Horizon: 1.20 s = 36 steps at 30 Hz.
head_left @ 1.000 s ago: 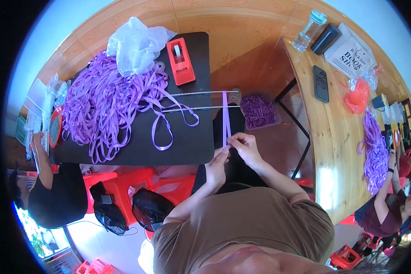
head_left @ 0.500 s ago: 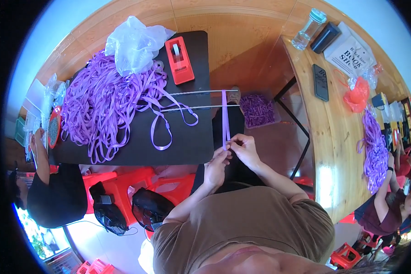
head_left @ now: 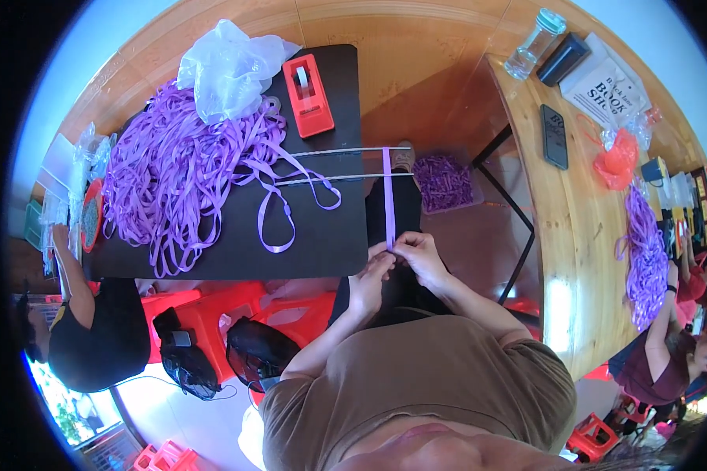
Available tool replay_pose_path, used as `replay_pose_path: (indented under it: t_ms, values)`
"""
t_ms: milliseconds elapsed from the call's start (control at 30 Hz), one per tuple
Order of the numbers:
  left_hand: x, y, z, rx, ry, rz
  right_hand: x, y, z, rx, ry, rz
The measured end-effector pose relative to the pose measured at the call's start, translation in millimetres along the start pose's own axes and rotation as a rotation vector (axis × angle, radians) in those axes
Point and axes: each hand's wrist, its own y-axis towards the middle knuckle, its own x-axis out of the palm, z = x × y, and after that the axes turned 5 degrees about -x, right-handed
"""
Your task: Creating decorative items by wrapping and tying purple ribbons onto metal wires.
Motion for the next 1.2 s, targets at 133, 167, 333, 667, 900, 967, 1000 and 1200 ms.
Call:
replay_pose_path:
  t_ms: [133, 167, 333, 667, 900, 967, 1000, 1200]
  values:
    - [-8.7, 10.9, -4.5, -0.049, -0.024, -0.057, -2.0, -4.0, -5.1, 0.052, 0.102, -0.054]
    - [-10.2, 13.5, -3.0, -0.091, -0.047, -0.065, -2.3, -4.6, -7.4, 0.052, 0.102, -0.055]
    - [-11.4, 12.1, 0.9, -0.236, -0.087, -0.109, -9.6, -2.6, -19.4, 0.123, 0.208, -0.053]
    - [-12.9, 9.3, 13.6, -0.470, -0.444, -0.290, -7.7, 7.3, -32.5, 0.071, 0.201, -0.231]
    - [-12.1, 7.1, 19.3, -0.525, -0.510, -0.367, -9.3, 7.1, -27.7, 0.048, 0.236, -0.274]
    - [-13.3, 8.0, 17.2, -0.525, -0.521, -0.385, -9.8, 5.9, -26.8, 0.045, 0.246, -0.270]
    - [-14.1, 8.4, 16.5, -0.525, -0.532, -0.403, -9.7, 5.0, -28.5, 0.057, 0.245, -0.279]
    - [-16.4, 10.4, 14.0, -0.532, -0.572, -0.447, -10.9, 1.7, -29.9, 0.042, 0.233, -0.289]
